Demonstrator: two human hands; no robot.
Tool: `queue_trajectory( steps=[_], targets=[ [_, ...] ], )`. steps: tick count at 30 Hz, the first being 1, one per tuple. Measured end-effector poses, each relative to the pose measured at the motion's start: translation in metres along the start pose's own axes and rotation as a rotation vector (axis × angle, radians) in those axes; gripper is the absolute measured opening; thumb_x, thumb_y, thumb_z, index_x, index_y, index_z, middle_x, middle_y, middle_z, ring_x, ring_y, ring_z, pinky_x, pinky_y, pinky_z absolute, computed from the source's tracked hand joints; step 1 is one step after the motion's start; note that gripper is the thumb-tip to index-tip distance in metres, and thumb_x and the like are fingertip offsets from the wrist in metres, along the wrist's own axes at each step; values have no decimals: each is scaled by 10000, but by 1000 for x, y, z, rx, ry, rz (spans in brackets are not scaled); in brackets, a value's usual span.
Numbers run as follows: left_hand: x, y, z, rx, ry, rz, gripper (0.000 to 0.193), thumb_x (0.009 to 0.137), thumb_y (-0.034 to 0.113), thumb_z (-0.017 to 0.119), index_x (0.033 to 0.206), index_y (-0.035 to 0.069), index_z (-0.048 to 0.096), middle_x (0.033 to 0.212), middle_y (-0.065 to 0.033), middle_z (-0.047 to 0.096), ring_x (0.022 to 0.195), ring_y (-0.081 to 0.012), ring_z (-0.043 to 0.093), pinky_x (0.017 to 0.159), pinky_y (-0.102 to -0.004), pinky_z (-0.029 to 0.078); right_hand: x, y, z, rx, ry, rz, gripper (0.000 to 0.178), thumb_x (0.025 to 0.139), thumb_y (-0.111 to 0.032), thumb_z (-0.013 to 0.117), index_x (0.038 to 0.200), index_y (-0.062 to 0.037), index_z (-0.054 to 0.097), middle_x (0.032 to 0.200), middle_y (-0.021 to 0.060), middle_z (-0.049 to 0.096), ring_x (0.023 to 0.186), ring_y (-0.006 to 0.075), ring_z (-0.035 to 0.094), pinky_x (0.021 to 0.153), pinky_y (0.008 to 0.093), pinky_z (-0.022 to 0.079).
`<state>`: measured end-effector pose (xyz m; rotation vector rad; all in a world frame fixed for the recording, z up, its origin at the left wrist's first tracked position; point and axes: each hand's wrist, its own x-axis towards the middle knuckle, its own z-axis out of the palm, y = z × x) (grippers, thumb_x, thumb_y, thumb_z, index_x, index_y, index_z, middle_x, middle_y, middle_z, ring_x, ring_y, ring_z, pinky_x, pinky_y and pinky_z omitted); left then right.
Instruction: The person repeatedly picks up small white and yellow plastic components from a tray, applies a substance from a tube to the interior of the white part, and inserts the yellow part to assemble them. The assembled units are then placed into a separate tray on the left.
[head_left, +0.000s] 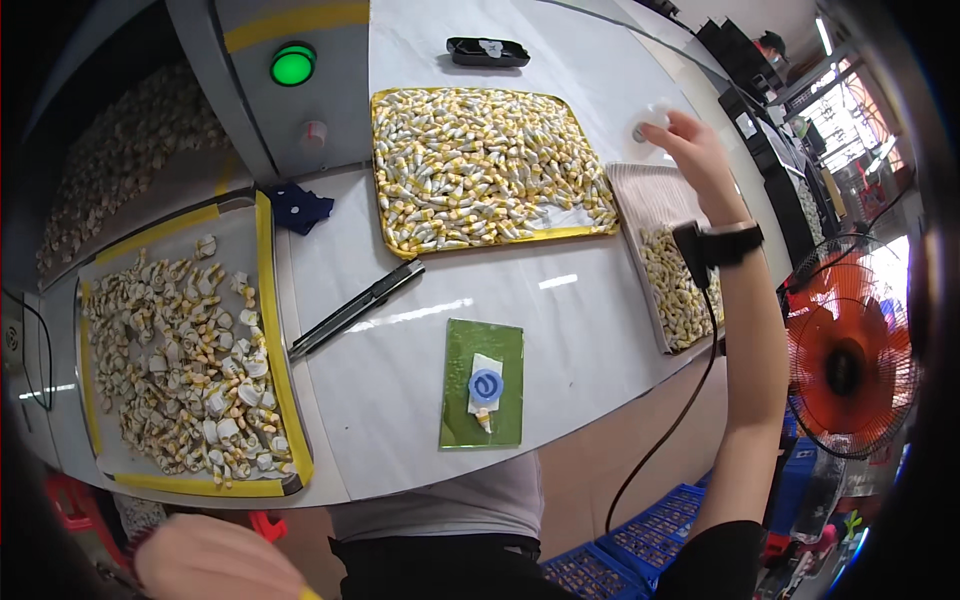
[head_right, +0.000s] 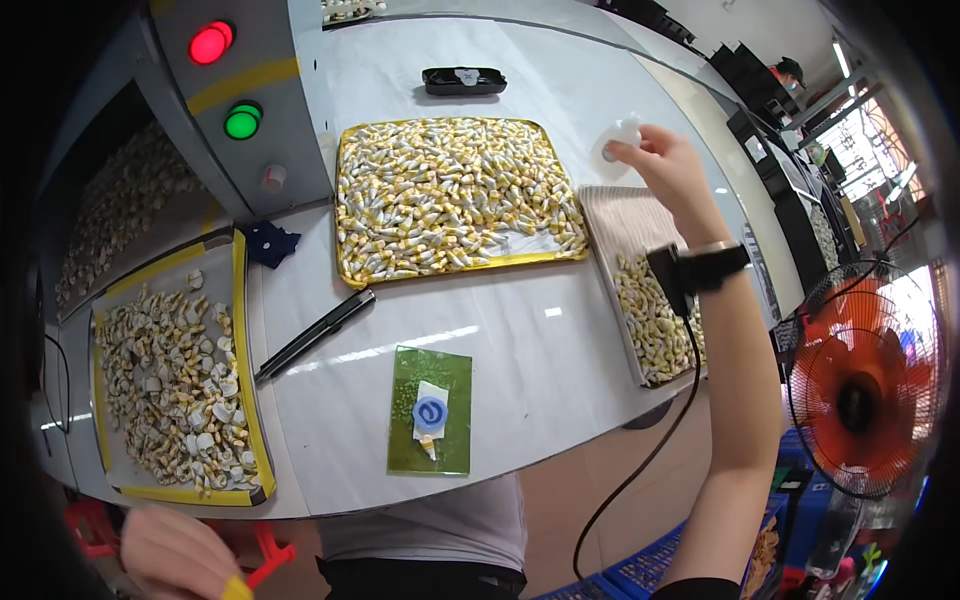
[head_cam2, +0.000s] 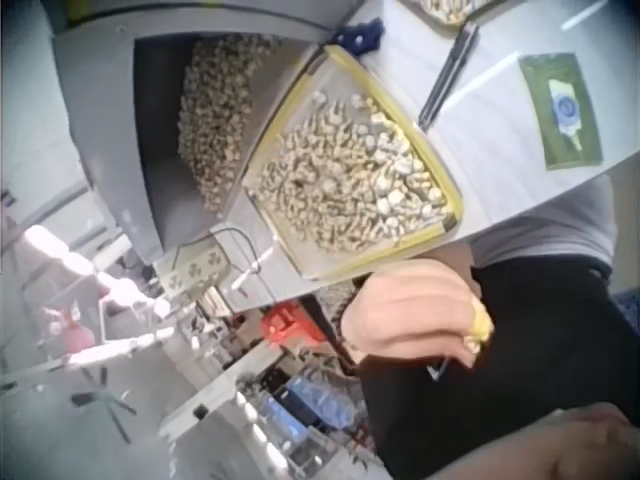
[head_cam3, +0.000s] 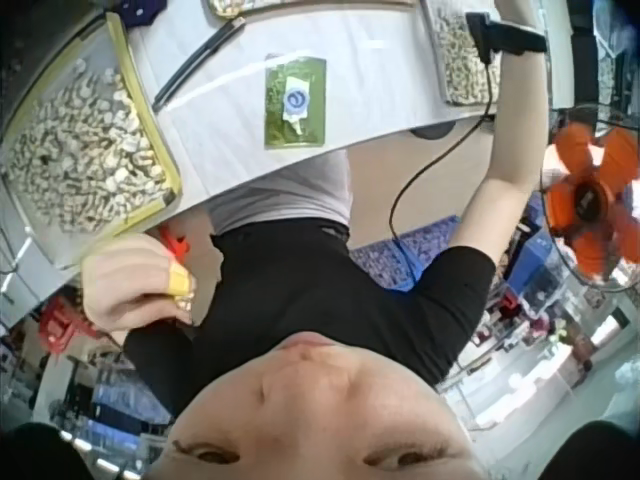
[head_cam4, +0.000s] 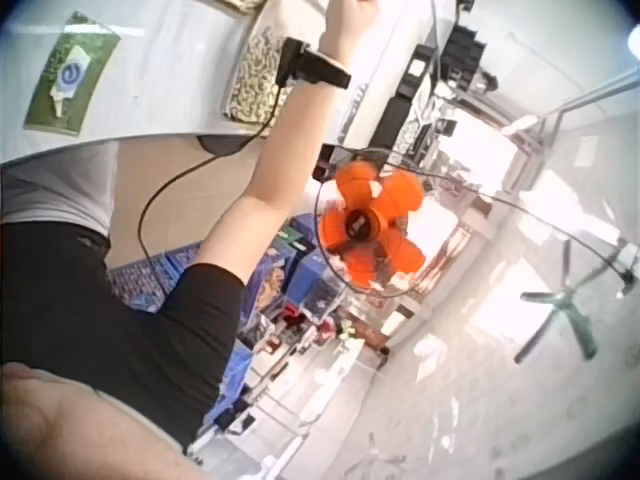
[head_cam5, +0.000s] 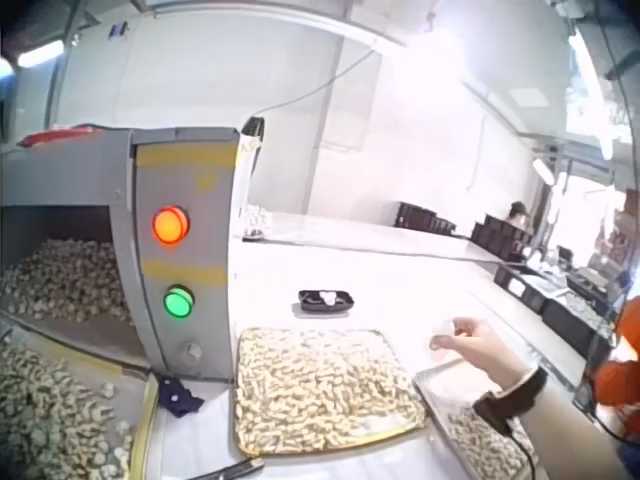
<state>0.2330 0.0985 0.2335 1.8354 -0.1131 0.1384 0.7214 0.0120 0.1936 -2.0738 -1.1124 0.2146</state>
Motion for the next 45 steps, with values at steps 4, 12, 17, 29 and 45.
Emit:
queue_trajectory(
  steps=[4, 12, 17, 29, 45],
  targets=[
    [11, -38, 30, -181, 115, -2, 299, 576, 96, 799, 810, -29, 659, 710, -124, 643, 647, -282, 637, 595, -329, 493, 43, 59, 9, -114, 23, 76, 329, 708, -272, 730, 896, -6, 688, 745, 31, 639, 674, 96, 551, 608, 256, 414],
    [6, -56, 55, -375, 255, 69, 307, 551, 72, 819, 777, -60, 658, 705, -145, 645, 625, -270, 628, 564, -318, 484, 34, 41, 31, -119, 83, 219, 381, 666, -240, 769, 941, -8, 644, 732, 41, 604, 675, 124, 559, 613, 263, 451],
    [10, -75, 62, -424, 272, 68, 289, 569, 18, 805, 800, -63, 651, 712, -146, 646, 624, -257, 624, 553, -307, 474, -11, 12, 9, -151, -223, 155, 289, 704, -205, 732, 887, -10, 621, 731, 35, 581, 682, 126, 547, 609, 262, 450],
    [17, -86, 84, -872, 402, -34, 325, 715, 62, 773, 953, -82, 602, 850, -168, 634, 712, -191, 615, 621, -277, 495, -39, -5, 50, -398, -342, -66, 160, 757, -102, 650, 840, 20, 588, 788, 152, 612, 751, 259, 598, 691, 341, 470],
    [12, -105, 95, -1280, 584, -110, 330, 726, -10, 735, 1015, -73, 589, 960, -203, 644, 885, -223, 638, 825, -353, 510, -154, -102, 73, 67, -628, -409, 236, 723, 74, 616, 933, -31, 640, 774, 77, 614, 627, 173, 589, 532, 282, 477]
  ],
)
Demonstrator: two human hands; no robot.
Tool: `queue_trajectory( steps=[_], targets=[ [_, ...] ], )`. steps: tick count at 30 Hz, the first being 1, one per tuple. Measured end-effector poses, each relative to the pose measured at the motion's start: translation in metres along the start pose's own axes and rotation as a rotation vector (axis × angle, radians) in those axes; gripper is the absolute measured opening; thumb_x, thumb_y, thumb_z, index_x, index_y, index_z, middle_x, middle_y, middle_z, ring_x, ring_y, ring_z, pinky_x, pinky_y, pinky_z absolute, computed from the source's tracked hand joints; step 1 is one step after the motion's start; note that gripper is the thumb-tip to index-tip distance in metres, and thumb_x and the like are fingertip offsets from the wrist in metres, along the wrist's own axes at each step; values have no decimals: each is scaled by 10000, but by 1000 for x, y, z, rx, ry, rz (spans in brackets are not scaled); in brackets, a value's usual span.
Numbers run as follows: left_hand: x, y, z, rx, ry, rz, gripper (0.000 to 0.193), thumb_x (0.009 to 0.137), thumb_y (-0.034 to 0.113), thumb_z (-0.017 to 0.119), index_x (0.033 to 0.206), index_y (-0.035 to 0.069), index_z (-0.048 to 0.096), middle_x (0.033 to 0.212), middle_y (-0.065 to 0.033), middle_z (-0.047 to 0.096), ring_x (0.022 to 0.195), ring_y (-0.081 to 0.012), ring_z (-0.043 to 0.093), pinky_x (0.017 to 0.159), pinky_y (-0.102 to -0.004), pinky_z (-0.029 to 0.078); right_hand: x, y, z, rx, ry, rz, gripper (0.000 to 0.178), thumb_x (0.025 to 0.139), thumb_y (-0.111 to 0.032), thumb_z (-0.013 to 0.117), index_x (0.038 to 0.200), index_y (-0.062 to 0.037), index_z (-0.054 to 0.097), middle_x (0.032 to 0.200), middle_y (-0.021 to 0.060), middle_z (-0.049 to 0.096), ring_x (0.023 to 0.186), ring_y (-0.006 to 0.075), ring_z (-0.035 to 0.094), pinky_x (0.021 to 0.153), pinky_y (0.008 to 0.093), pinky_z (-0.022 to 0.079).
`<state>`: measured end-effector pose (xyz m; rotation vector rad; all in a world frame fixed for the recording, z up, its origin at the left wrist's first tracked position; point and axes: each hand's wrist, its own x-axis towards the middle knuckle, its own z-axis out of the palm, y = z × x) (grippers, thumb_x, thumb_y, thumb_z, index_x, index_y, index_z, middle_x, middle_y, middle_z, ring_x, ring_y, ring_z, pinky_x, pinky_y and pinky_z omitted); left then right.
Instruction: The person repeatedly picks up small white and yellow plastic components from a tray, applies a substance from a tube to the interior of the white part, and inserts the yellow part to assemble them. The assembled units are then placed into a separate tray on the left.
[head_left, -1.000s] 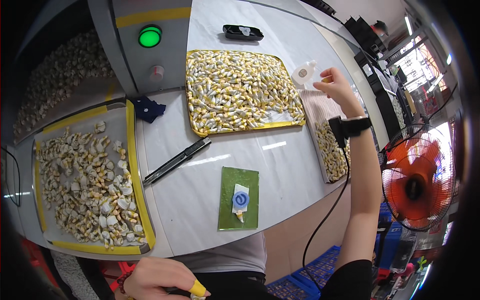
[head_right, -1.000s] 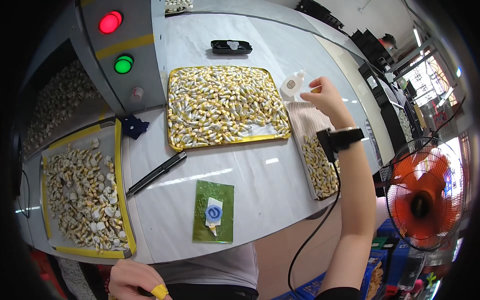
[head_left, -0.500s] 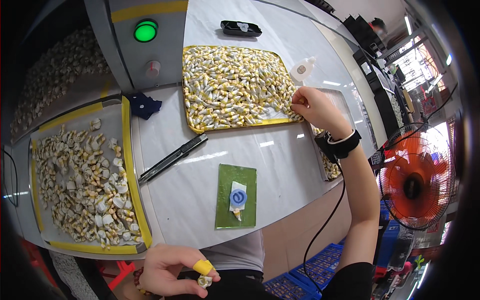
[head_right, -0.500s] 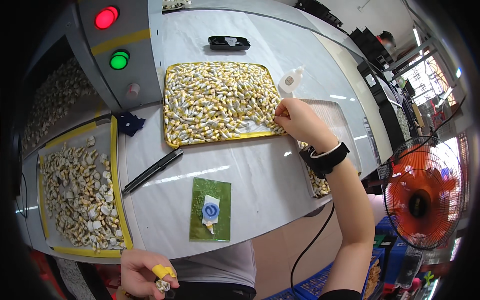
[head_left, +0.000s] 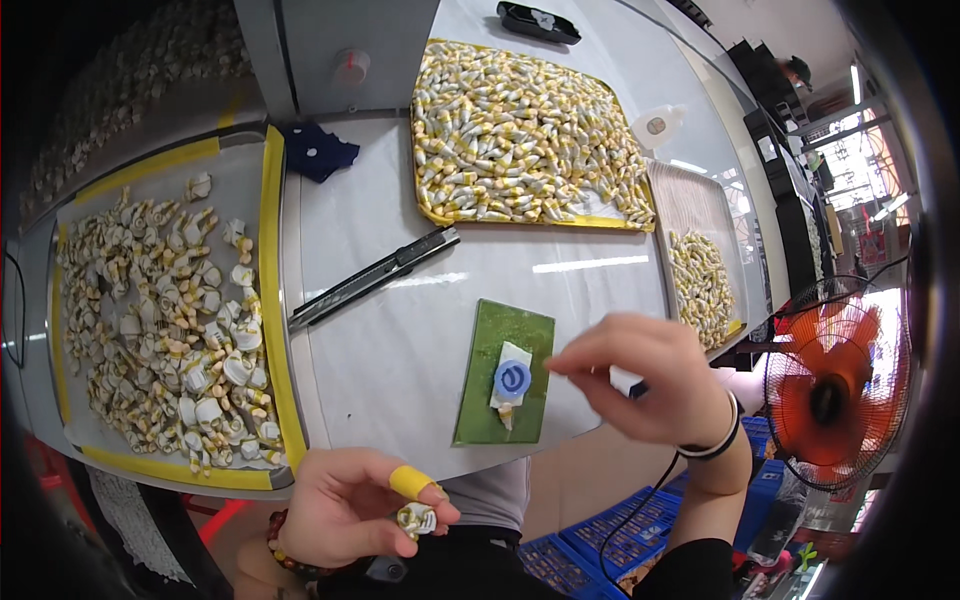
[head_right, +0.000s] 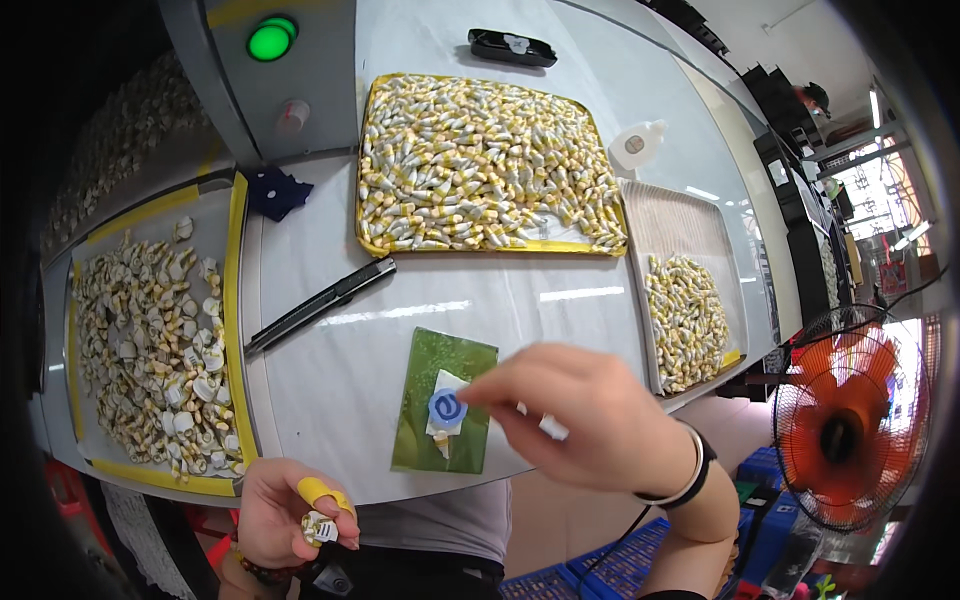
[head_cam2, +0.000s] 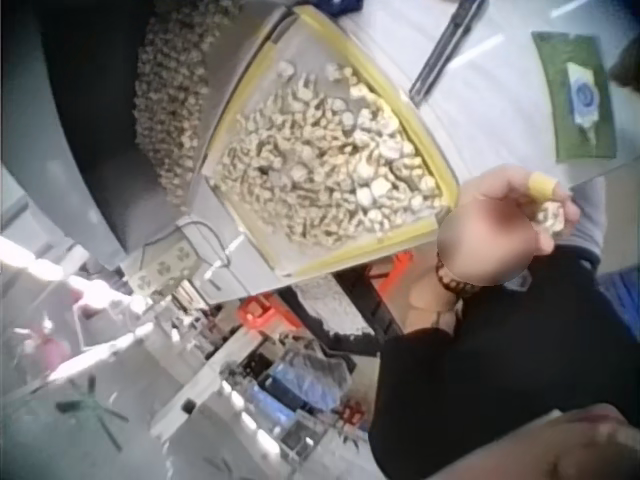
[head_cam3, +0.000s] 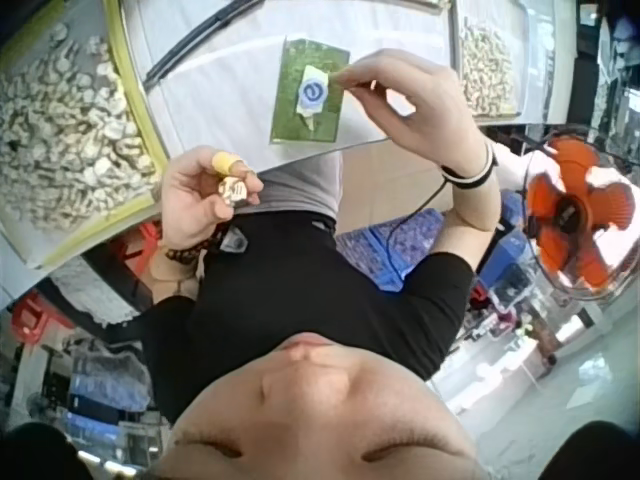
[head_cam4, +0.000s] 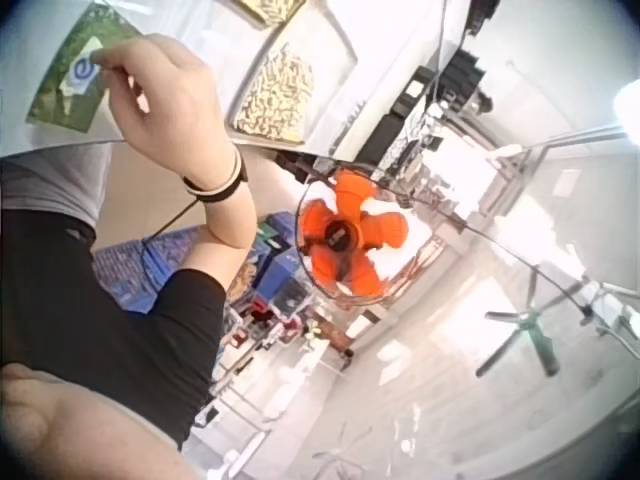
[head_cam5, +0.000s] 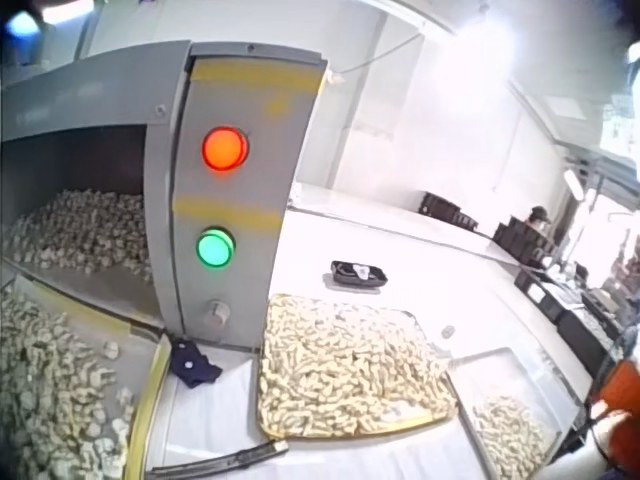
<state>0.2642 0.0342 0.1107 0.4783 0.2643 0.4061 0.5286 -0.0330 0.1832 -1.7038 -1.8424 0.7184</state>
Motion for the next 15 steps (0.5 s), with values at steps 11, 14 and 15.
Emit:
queue_trajectory(
  steps=[11, 14, 15],
  targets=[
    [9, -7, 0, -166, -10, -204, 404, 764, 203, 729, 1021, -58, 557, 889, -166, 642, 820, -217, 629, 745, -331, 514, -8, 11, 22, -401, -71, -258, 266, 633, -18, 620, 896, -10, 579, 817, 73, 553, 709, 213, 545, 570, 293, 478],
    [12, -4, 11, -72, 123, -236, 464, 707, 336, 762, 909, -38, 577, 744, -161, 639, 689, -260, 626, 591, -351, 526, -7, 6, 26, -432, -61, -225, 271, 611, 47, 633, 872, -26, 618, 780, 61, 575, 681, 218, 559, 577, 307, 478],
    [13, -4, 11, -82, 125, -241, 463, 711, 335, 758, 915, -38, 575, 746, -161, 638, 694, -261, 626, 592, -351, 527, -7, 5, 26, -436, -64, -224, 274, 609, 46, 627, 873, -26, 619, 780, 60, 574, 682, 218, 559, 578, 307, 479]
  ],
)
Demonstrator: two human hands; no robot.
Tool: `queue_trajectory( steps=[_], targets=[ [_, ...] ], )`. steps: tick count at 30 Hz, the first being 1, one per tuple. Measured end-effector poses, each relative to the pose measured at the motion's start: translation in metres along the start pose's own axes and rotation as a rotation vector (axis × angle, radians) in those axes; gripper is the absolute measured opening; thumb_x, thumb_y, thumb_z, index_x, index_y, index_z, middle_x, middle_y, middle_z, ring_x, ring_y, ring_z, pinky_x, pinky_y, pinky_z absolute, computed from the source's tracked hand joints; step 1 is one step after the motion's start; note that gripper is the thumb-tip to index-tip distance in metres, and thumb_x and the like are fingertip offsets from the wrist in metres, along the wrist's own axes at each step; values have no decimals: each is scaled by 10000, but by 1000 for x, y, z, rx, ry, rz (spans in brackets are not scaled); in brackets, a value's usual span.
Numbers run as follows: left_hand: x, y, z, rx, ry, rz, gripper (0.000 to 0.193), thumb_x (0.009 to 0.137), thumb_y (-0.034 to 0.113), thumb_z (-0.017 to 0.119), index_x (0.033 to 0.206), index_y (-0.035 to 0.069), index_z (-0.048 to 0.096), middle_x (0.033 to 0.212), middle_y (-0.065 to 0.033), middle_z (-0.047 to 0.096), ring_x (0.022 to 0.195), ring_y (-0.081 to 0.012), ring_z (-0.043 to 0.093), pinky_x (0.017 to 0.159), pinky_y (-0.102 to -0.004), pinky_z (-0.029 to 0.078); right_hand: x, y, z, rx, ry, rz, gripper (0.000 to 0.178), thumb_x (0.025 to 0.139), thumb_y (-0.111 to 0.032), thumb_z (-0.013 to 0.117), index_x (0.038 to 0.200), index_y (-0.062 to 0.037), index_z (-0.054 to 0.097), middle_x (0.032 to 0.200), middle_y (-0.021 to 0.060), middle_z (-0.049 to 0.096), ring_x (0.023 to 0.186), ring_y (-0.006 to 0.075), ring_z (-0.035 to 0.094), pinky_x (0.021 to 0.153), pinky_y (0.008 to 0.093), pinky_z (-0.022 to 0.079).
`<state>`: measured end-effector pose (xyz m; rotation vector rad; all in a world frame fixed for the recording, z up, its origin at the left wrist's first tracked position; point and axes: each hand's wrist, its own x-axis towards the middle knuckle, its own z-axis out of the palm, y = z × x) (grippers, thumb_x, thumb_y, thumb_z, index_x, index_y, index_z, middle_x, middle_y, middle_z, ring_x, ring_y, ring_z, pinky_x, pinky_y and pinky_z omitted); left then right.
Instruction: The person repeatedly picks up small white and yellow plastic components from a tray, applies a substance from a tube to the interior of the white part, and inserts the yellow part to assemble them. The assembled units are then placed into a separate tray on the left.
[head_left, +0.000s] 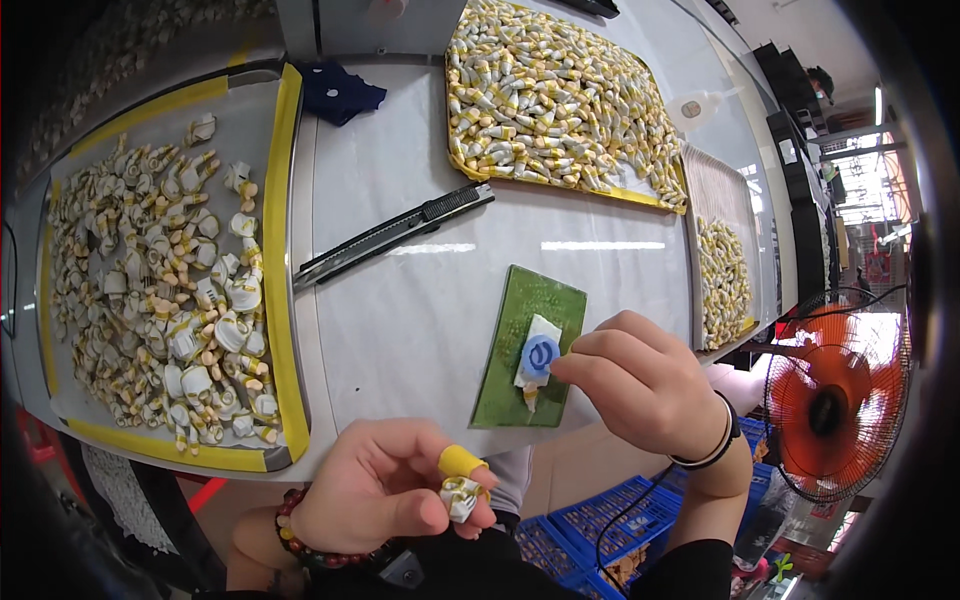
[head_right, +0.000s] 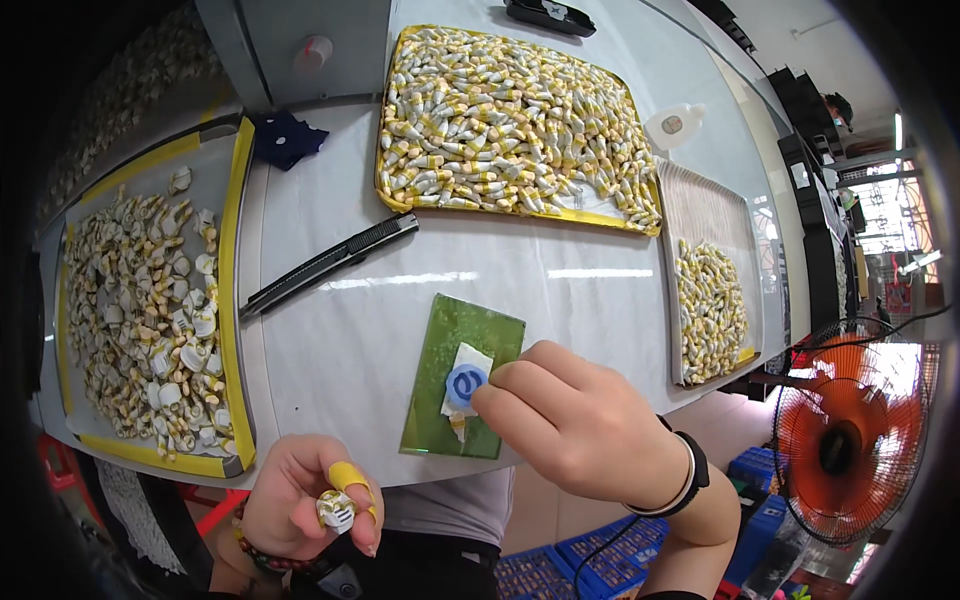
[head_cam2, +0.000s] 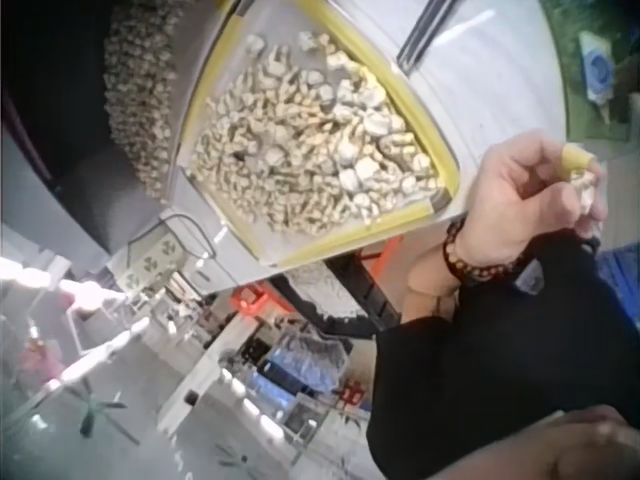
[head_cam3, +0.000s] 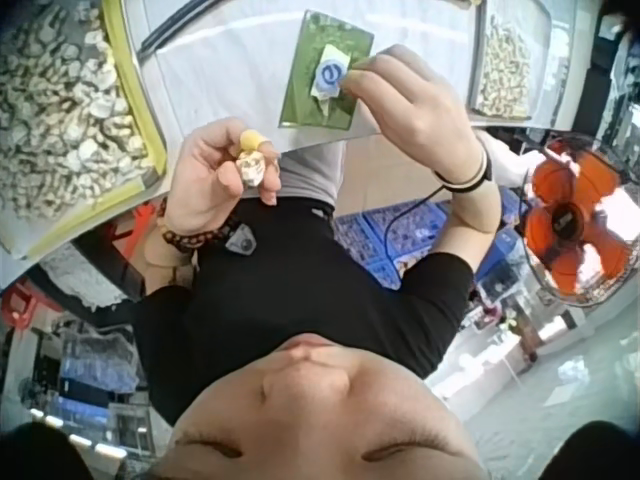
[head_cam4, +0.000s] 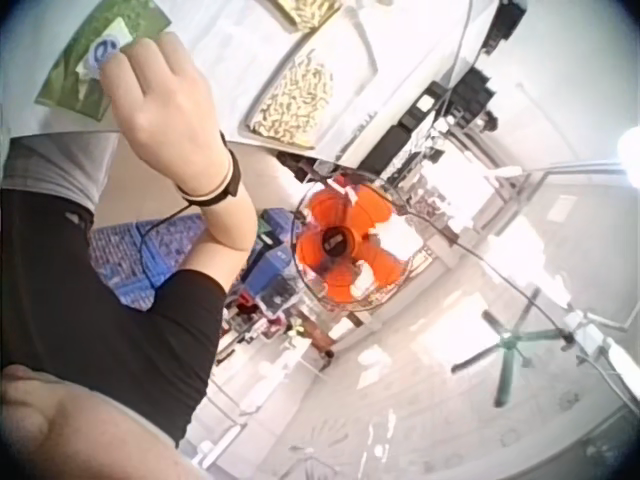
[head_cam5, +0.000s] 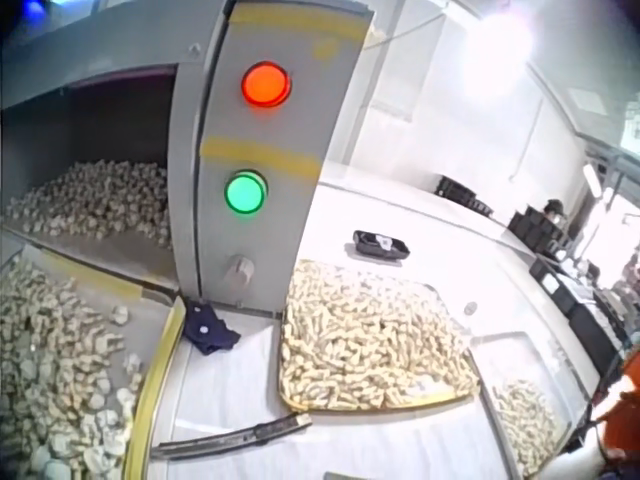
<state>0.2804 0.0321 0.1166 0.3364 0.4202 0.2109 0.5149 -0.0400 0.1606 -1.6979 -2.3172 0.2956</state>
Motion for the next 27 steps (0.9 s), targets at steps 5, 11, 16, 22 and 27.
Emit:
queue_trajectory(
  steps=[5, 11, 16, 22, 27],
  targets=[
    [3, -1, 0, -29, 4, -6, 460, 738, 332, 734, 947, -41, 563, 771, -166, 633, 719, -263, 626, 600, -354, 528, -1, 3, -1, -55, -15, -79, 284, 619, -40, 620, 897, -3, 579, 806, 64, 542, 693, 198, 540, 557, 278, 477],
    [8, -2, 3, -48, -32, -62, 442, 778, 329, 709, 956, -44, 552, 782, -167, 632, 716, -251, 624, 608, -347, 525, 2, -10, -10, 271, 225, -39, 200, 664, -58, 648, 852, 11, 639, 788, 94, 606, 646, 201, 579, 547, 273, 485],
    [13, -3, 7, -105, -89, -145, 435, 794, 351, 695, 924, -36, 546, 780, -168, 632, 671, -228, 621, 576, -312, 505, 11, -21, -8, 489, 373, -182, 178, 684, -16, 641, 854, 40, 650, 778, 118, 613, 641, 200, 593, 574, 272, 502],
    [15, -11, -4, -282, -298, -183, 261, 894, 221, 598, 988, -16, 545, 868, -109, 641, 752, -142, 622, 667, -256, 509, 20, -20, -7, 512, 336, -306, 153, 709, -12, 653, 839, 65, 626, 793, 130, 604, 628, 196, 588, 551, 259, 503],
    [16, -10, -5, -301, -305, -253, 225, 894, 205, 598, 953, -6, 546, 857, -99, 648, 735, -129, 621, 659, -245, 505, 25, -21, -4, 484, 343, -359, 148, 705, -1, 681, 814, 70, 610, 786, 133, 599, 631, 192, 590, 557, 252, 506]
  ],
)
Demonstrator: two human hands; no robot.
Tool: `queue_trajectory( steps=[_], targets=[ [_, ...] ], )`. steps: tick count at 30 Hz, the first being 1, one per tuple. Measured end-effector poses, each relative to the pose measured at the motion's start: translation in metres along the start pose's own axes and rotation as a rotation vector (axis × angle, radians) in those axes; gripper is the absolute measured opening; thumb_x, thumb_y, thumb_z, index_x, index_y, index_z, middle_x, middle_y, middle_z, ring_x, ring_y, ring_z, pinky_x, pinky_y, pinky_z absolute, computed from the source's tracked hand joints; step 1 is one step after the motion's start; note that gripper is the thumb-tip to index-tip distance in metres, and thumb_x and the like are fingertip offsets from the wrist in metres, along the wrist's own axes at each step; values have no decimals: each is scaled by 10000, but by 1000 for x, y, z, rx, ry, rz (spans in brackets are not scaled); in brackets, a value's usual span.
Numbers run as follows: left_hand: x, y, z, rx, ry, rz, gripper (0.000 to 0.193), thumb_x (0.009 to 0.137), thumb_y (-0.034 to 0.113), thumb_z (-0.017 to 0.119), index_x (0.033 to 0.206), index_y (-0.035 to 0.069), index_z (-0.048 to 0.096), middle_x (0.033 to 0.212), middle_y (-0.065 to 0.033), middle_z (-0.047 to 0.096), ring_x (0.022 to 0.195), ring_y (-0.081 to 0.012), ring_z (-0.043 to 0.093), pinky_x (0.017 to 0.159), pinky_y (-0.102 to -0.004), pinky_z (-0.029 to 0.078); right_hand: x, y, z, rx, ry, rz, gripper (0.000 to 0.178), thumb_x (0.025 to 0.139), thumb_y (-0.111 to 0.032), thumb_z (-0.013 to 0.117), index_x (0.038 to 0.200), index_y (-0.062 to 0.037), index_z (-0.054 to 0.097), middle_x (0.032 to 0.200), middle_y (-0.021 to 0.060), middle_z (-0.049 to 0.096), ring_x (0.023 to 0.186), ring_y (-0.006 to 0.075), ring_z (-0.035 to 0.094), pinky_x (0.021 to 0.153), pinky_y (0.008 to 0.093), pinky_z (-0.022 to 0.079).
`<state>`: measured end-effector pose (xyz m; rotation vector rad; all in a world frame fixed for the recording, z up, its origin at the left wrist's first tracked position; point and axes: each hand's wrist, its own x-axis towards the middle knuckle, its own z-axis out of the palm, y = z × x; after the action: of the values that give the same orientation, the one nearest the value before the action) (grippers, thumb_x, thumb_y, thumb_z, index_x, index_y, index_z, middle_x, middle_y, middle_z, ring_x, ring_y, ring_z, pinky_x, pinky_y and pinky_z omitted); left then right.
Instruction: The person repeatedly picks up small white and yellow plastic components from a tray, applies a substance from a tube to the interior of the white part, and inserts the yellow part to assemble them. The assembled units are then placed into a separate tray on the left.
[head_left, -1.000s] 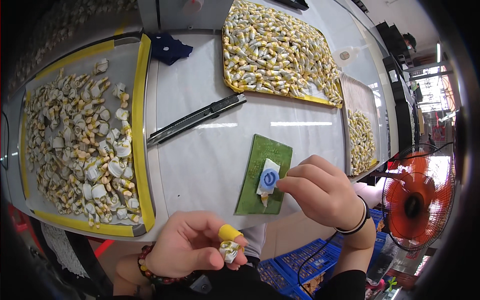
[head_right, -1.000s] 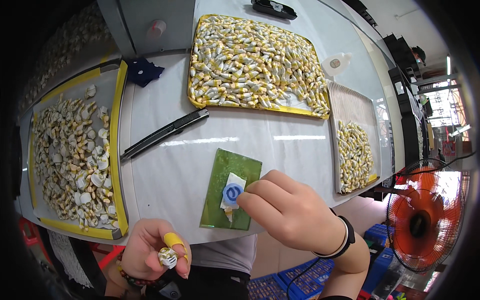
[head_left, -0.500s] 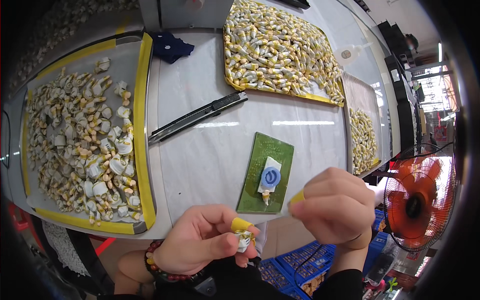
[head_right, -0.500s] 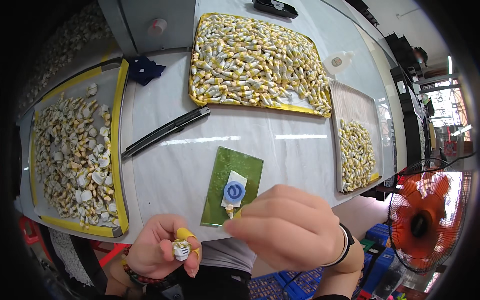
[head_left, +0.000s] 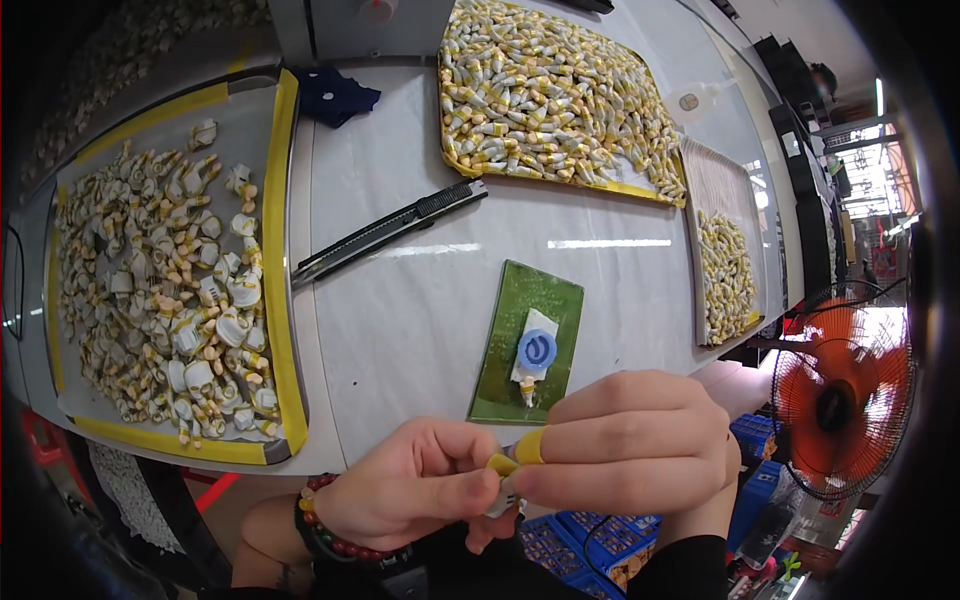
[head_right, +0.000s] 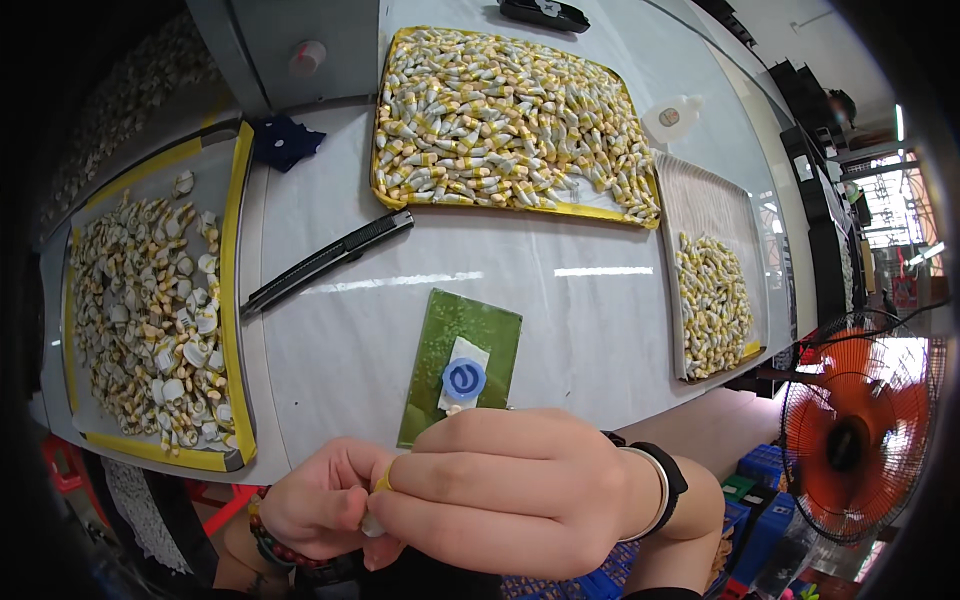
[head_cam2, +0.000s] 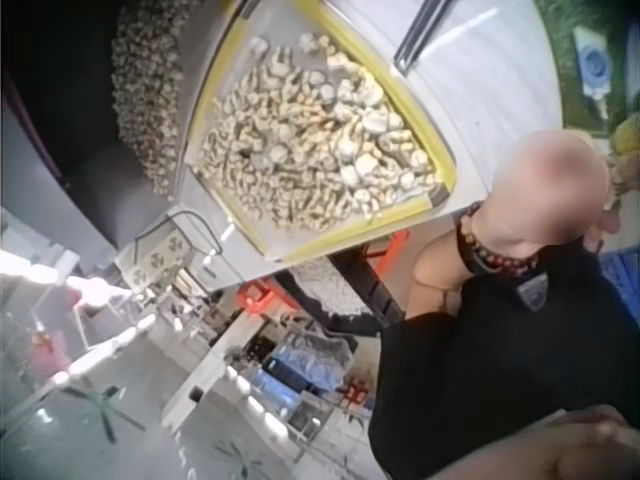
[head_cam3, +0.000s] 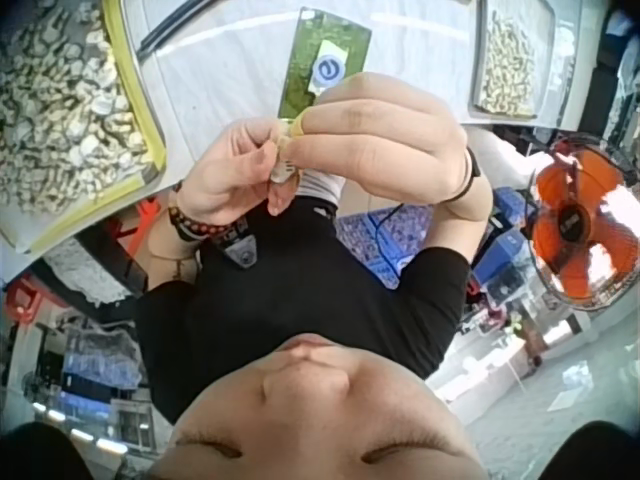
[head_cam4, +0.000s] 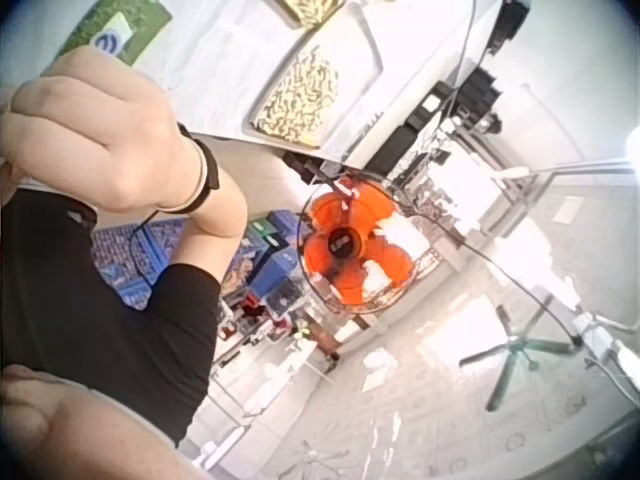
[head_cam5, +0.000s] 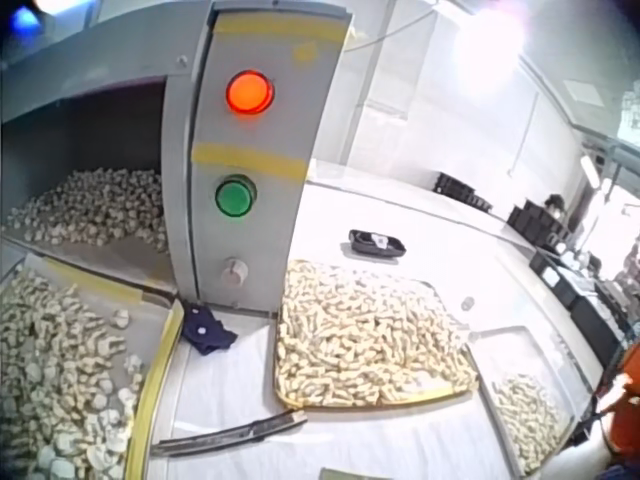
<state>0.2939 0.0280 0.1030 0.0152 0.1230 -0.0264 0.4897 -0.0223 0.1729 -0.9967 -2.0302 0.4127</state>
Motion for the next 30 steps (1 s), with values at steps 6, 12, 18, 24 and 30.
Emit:
queue_trajectory(
  steps=[6, 12, 18, 24, 30],
  targets=[
    [2, 1, 2, 4, -6, -4, 218, 893, 199, 601, 952, -4, 546, 848, -93, 649, 727, -126, 617, 656, -245, 494, -1, -4, 0, 5, -3, 25, 155, 706, -7, 694, 810, 72, 611, 777, 132, 599, 635, 192, 594, 564, 253, 510],
    [5, 1, 6, 24, -4, 6, 201, 899, 184, 591, 950, -6, 547, 858, -99, 641, 727, -122, 608, 659, -239, 489, -5, -6, 0, -1, 20, 84, 109, 716, -35, 676, 791, 36, 642, 783, 109, 626, 643, 184, 611, 559, 244, 512],
    [4, 0, 16, 418, 124, 292, 199, 829, 58, 662, 982, -34, 573, 890, -94, 640, 798, -115, 611, 745, -242, 489, -7, -29, 6, -11, 128, 357, 116, 786, -122, 601, 799, -54, 693, 772, 67, 671, 662, 193, 641, 560, 263, 526],
    [4, 0, 18, 922, 137, 607, 282, 724, 23, 758, 967, -44, 631, 879, -101, 661, 775, -133, 633, 706, -240, 492, -15, -35, 4, 10, 179, 319, 92, 762, -78, 636, 838, -38, 668, 815, 91, 649, 687, 228, 627, 593, 290, 532],
    [6, 2, 18, 1142, 141, 702, 297, 682, 40, 789, 938, -34, 659, 818, -115, 668, 705, -182, 648, 637, -248, 489, -28, -27, 1, -50, 91, 114, 123, 712, -6, 677, 834, -2, 658, 883, 115, 634, 749, 228, 609, 643, 291, 524]
  ],
)
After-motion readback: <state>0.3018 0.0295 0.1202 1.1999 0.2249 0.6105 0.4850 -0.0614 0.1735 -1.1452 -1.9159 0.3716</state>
